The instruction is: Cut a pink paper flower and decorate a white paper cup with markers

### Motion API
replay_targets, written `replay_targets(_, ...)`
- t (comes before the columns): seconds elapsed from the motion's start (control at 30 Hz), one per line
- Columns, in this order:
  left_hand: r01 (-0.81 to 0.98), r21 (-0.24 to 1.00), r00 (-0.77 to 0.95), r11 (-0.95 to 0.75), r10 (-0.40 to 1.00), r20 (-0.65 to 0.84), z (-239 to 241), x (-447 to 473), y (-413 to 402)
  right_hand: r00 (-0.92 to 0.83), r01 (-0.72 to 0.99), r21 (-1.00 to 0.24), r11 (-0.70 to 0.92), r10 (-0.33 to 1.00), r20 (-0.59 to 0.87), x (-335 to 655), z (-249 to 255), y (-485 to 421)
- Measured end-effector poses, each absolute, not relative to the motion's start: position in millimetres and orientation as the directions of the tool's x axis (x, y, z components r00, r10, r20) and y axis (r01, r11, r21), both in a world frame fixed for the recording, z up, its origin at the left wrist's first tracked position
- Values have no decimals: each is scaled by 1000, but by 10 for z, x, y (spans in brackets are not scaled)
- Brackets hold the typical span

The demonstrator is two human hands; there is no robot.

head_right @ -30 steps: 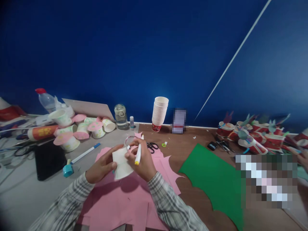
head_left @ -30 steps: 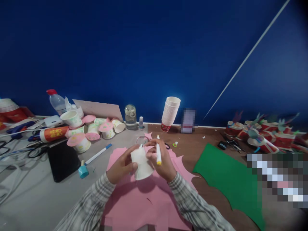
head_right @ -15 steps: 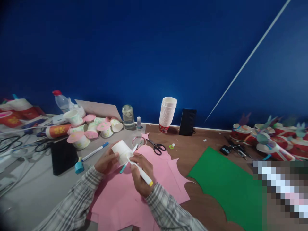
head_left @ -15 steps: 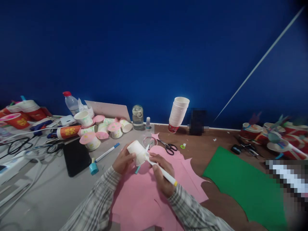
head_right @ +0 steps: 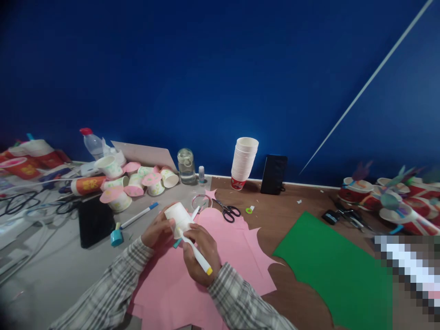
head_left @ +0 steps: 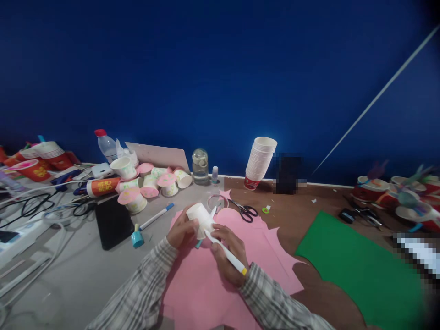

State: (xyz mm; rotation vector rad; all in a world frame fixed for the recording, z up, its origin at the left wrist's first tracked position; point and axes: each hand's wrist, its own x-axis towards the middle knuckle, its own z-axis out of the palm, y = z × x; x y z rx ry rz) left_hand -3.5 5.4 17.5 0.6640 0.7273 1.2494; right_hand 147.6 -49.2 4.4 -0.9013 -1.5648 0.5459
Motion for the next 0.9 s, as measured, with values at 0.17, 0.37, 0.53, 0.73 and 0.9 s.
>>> replay_targets(0.17, -612, 766, 142, 195, 980, -136, 157, -16, 49, -2, 255, -782, 568, 809, 588, 1462, 40, -482)
replay_targets(0.37, -636, 747, 164, 191, 980, -110, 84, -11, 62, 4, 258, -776, 575, 803, 596, 1447, 31, -460)
replay_targets(0.53, -637, 747, 163, 189, 981, -109, 81, -3, 58, -4, 269, -741, 615, 770, 638, 1450, 22, -451)
replay_targets(0.73, -636, 750, 153, 180, 983, -106, 111, 15, 45, -26, 295, -730, 617, 768, 640, 1452, 11, -447)
replay_targets(0.9, -654, 735, 153, 179, 983, -103, 93, 14, 48, -19, 302, -712, 634, 751, 660, 1445, 7, -442)
